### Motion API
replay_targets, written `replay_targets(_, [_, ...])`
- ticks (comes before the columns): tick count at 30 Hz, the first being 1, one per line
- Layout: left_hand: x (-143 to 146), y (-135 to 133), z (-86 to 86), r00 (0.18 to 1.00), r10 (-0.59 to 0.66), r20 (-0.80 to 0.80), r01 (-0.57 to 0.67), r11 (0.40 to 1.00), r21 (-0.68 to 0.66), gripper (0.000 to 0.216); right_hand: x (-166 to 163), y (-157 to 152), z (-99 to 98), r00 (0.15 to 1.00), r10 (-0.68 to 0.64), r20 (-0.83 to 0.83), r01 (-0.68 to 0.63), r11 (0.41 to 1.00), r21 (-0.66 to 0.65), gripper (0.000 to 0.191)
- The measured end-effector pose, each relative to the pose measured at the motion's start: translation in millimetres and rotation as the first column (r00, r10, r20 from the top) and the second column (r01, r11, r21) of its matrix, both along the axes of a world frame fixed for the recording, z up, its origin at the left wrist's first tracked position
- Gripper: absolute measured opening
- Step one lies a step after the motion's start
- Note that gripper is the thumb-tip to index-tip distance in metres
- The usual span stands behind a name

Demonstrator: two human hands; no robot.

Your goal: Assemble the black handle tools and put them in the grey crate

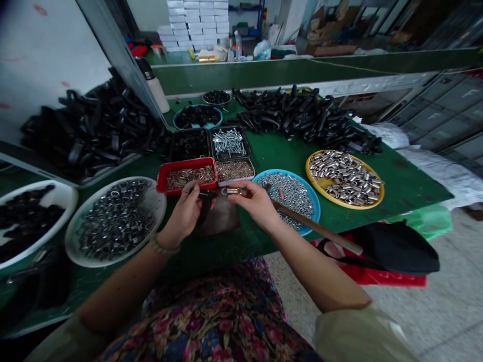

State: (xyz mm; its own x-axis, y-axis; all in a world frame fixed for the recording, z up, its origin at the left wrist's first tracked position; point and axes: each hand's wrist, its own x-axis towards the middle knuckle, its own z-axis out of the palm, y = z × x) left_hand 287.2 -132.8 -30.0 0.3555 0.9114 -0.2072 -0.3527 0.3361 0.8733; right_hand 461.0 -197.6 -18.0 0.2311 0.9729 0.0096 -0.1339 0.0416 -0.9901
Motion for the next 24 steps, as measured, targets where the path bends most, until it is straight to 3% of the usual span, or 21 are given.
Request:
replay_targets(3, [-5, 0, -5.1, 0.994, -0.012, -0.107, 0.029, 0.987, 0.159, 0.050, -11, 10, 2.0, 0.998, 0.054, 0.043, -0.055, 0.998, 0.016, 0.027])
replay_targets(6, [-10, 2, -10.4, 0.966, 0.032, -0.258, 0.066, 0.929, 0.363, 0.060, -17, 20, 3.1, 0.986, 0.116, 0.118, -0.120, 0.992, 0.025, 0.024])
replay_targets(9, [-12, 4, -12.2, 0.943, 0.061, -0.328, 0.111, 0.869, 0.482, 0.065, -21, 28, 2.6, 0.972, 0.163, 0.167, -0.165, 0.986, 0.000, 0.026])
replay_targets(19, [-11, 15, -7.4, 0.893, 0.163, -0.419, 0.154, 0.764, 0.627, 0.058, -21, 44, 1.1, 0.950, 0.193, 0.246, -0.198, 0.980, -0.004, 0.023])
replay_targets(22, [-10, 18, -9.2, 0.881, 0.210, -0.424, 0.131, 0.753, 0.645, 0.051, -13, 43, 5.2, 0.907, 0.211, 0.363, -0.221, 0.975, -0.015, 0.017])
replay_targets(24, [-8, 21, -10.9, 0.881, 0.201, -0.429, 0.143, 0.751, 0.645, 0.049, -3, 43, 11.8, 0.836, 0.178, 0.519, -0.230, 0.972, 0.037, 0.012])
